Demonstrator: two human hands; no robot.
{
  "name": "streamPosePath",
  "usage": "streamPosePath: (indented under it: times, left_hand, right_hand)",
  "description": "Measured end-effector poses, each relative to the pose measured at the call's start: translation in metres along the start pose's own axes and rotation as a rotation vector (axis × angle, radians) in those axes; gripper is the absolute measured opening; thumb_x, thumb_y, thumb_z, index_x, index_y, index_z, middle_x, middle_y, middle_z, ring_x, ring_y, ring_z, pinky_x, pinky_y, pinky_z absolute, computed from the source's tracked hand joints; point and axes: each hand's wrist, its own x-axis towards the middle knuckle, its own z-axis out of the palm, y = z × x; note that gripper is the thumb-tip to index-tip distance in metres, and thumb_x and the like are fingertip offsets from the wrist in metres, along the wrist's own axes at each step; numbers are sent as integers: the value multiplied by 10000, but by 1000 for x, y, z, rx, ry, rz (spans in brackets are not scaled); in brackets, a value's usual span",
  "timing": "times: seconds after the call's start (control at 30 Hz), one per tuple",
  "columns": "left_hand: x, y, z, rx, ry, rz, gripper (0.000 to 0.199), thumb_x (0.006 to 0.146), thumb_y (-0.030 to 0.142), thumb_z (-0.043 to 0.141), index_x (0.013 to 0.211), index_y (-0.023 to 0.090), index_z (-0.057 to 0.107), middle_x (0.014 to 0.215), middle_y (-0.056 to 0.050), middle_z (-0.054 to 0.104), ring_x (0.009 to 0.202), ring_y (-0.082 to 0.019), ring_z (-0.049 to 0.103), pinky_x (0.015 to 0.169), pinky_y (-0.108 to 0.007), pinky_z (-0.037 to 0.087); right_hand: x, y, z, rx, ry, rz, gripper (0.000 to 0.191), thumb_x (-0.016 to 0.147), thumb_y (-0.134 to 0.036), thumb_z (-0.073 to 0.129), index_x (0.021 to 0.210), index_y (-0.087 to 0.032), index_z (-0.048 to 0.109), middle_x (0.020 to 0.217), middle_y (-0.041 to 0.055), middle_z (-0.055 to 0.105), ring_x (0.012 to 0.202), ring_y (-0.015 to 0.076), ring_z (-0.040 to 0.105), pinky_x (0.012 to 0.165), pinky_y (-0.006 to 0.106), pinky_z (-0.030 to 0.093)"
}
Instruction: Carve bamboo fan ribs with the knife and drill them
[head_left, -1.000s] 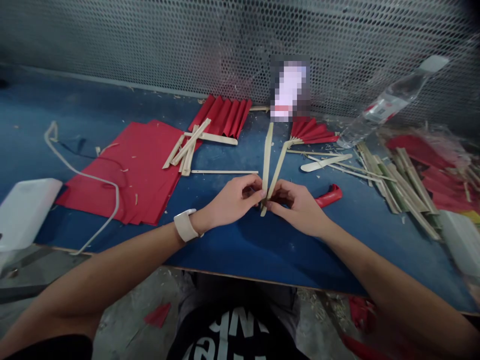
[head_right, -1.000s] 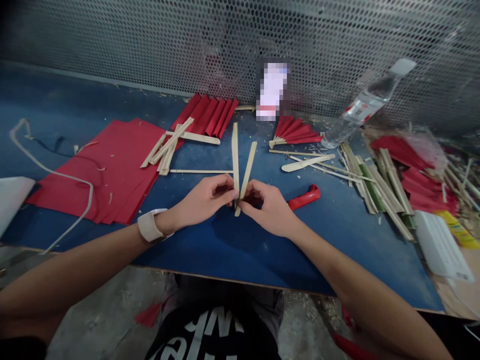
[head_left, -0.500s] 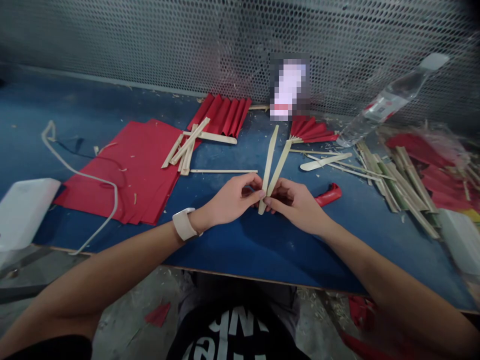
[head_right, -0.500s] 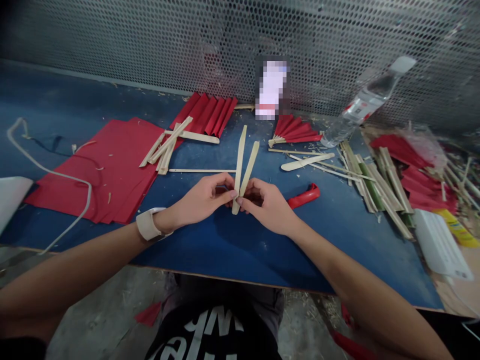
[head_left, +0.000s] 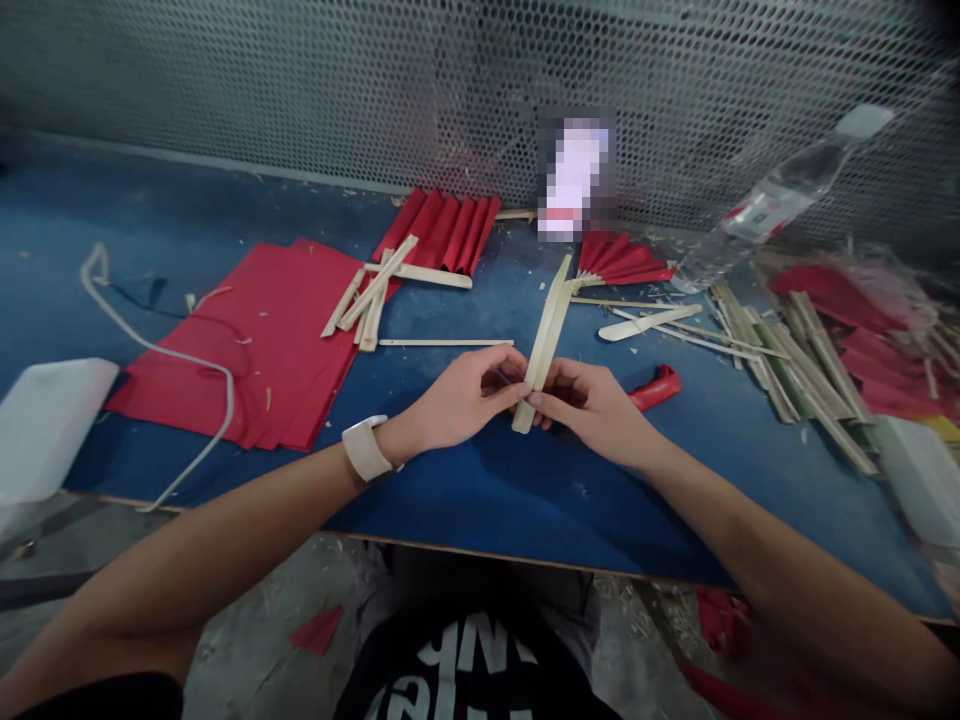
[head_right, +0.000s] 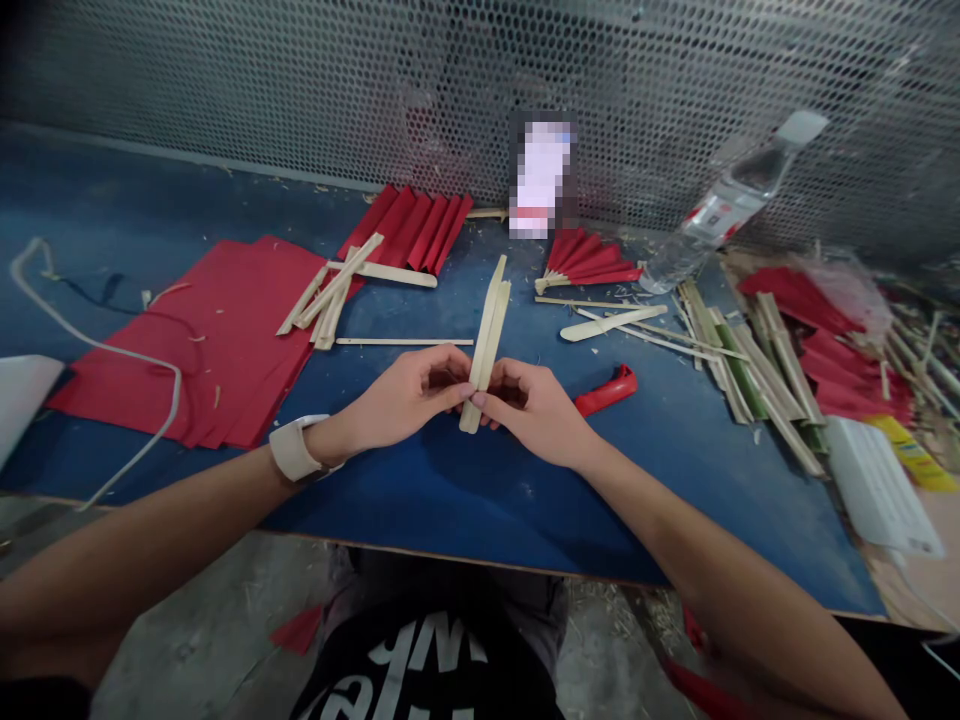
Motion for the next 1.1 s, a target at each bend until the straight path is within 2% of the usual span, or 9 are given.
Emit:
streamPosePath:
  times: [0.37,0.43,0.53,0.6,0.7,0.77,0.87,0.93,1.1]
  left_hand:
    - [-1,1,0,14,-5,-18,125,959,305,668,994,190,635,954,-55,731,841,-185,727,737,-313,589]
    - [-2,1,-1,92,12,-32,143,956,309,676,1031,194,637,984,-56,734,792,-171,716,702,-299,574]
    - [-2,-3,-5,410,108,-24,141,968,298,676,1064,198,648,866,-26,709,686,-160,655,662,-299,510]
    - [-2,-5,-8,649,152,-6,124,973,274,675,1067,195,654,779,-9,663,679,-177,624,670,-313,478]
    - [-1,-5,-11,842,123,51,126,987,229,642,1102,180,645,932,-54,679,823,-221,649,751,-346,500]
    - [-1,-4,-11,897,95,104,128,1014,203,570,1115,167,639,1070,-96,679,959,-255,659,850,-384,526]
    - [-1,-2,-11,984,115,117,178,1037,207,497,1141,154,632,1129,-131,673,1068,-300,642,953,-444,533]
    - [-1,-2,-10,1047,130,86,198,1030,213,493,1159,150,630,1128,-142,674,1074,-317,639,971,-466,536]
    - [1,-1,-7,1170,68,38,222,1008,258,511,1137,130,640,1099,-173,696,1052,-363,653,980,-517,536]
  right_hand:
    - [0,-2,-2,-53,-11,23,346,908,-527,770,940,-191,695,866,48,765,715,152,696,656,304,581]
    - [-1,-2,-4,-192,10,22,339,947,-534,714,914,-196,706,791,32,734,634,141,641,571,289,498]
    - [-4,-1,-8,-594,72,-42,294,1000,-432,634,833,-209,727,736,32,686,606,142,560,564,308,386]
    - [-5,2,-10,-856,146,-70,255,986,-387,646,816,-214,726,790,51,689,664,165,563,608,330,370]
    - [-4,5,-12,-1024,223,-86,192,942,-402,707,891,-218,716,878,63,699,737,206,588,644,352,394]
    - [-1,7,-12,-1031,202,-196,153,955,-341,684,1040,-222,731,982,80,723,885,253,627,727,383,459]
    - [3,9,-11,-1034,116,-426,268,1013,-242,592,1245,-209,723,1171,112,729,1094,287,605,905,433,486]
    - [4,11,-10,-1079,64,-490,260,1053,-254,557,1226,-205,744,1202,109,730,1119,285,594,921,438,461]
    - [7,12,-10,-1191,-15,-476,251,1082,-329,563,1120,-203,776,1199,73,738,1131,265,595,885,411,402]
